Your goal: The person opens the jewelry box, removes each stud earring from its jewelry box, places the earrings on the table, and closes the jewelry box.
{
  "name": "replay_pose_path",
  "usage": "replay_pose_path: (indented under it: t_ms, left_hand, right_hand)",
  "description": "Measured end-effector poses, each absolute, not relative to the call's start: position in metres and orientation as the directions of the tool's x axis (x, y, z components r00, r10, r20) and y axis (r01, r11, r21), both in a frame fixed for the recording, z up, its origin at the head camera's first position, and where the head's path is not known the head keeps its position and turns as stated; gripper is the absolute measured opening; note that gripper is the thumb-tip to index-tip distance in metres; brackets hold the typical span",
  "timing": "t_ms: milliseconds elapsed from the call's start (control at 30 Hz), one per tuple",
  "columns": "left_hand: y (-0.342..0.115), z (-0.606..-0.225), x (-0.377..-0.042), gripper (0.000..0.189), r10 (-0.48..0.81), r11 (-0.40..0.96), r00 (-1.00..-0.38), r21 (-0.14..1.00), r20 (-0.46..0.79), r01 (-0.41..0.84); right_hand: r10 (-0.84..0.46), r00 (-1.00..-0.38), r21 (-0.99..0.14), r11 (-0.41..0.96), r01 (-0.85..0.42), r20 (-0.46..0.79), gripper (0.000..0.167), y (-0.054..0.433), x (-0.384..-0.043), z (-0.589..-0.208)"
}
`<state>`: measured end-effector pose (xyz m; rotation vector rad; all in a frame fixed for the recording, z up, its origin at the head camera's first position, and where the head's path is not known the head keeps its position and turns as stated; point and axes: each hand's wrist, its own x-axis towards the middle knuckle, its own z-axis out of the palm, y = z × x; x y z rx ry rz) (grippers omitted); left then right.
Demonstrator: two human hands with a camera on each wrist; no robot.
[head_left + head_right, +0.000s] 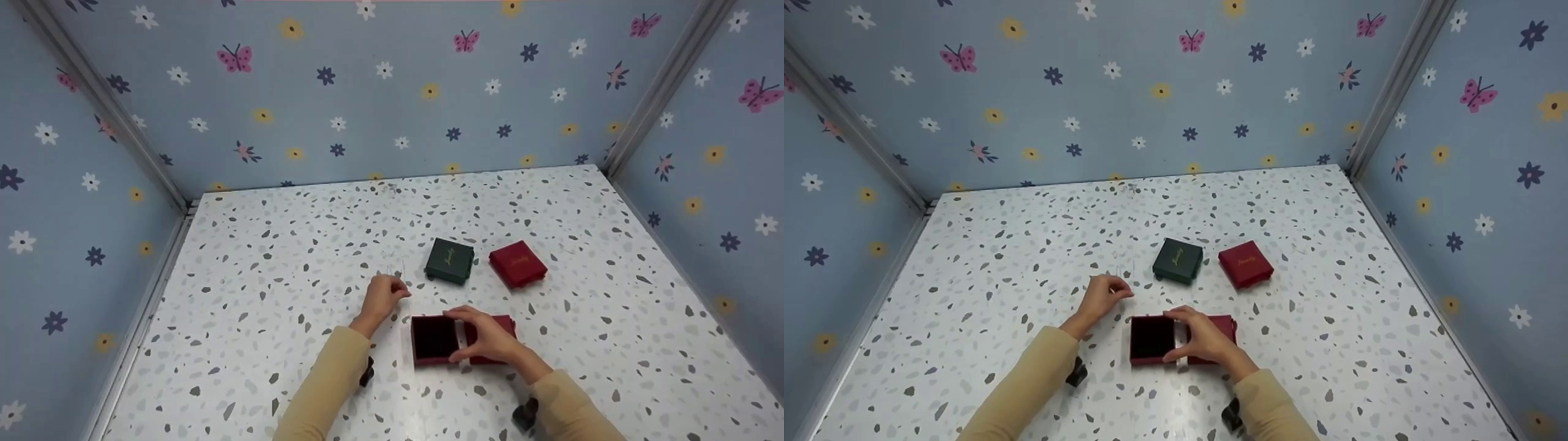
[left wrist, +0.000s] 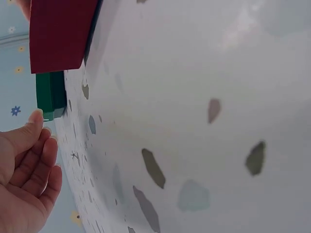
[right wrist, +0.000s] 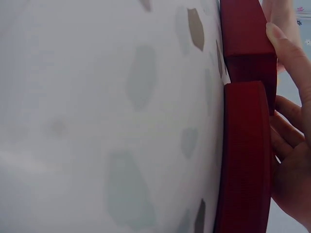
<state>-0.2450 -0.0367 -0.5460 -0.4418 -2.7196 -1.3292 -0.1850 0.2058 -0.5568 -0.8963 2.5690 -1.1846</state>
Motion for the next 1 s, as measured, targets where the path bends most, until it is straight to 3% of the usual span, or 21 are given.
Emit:
replay_pose_path:
  t_ms: [367,1000]
  left_hand:
    - [-0.034,-0.548,-0.258,0.006,0.150,0.677,-0.978,0.706,0.143,0.207]
    - [-0.034,-0.555,-0.266,0.006,0.112,0.703,-0.986,0.691,0.127,0.169]
  right_hand:
    - [-0.586,-0.805,-0.729,0.509,-0.457,0.095,0.084,0.206,-0.184,-0.557]
    - [-0.575,-0.813,-0.737,0.512,-0.442,0.088,0.084,0.206,-0.183,-0.558]
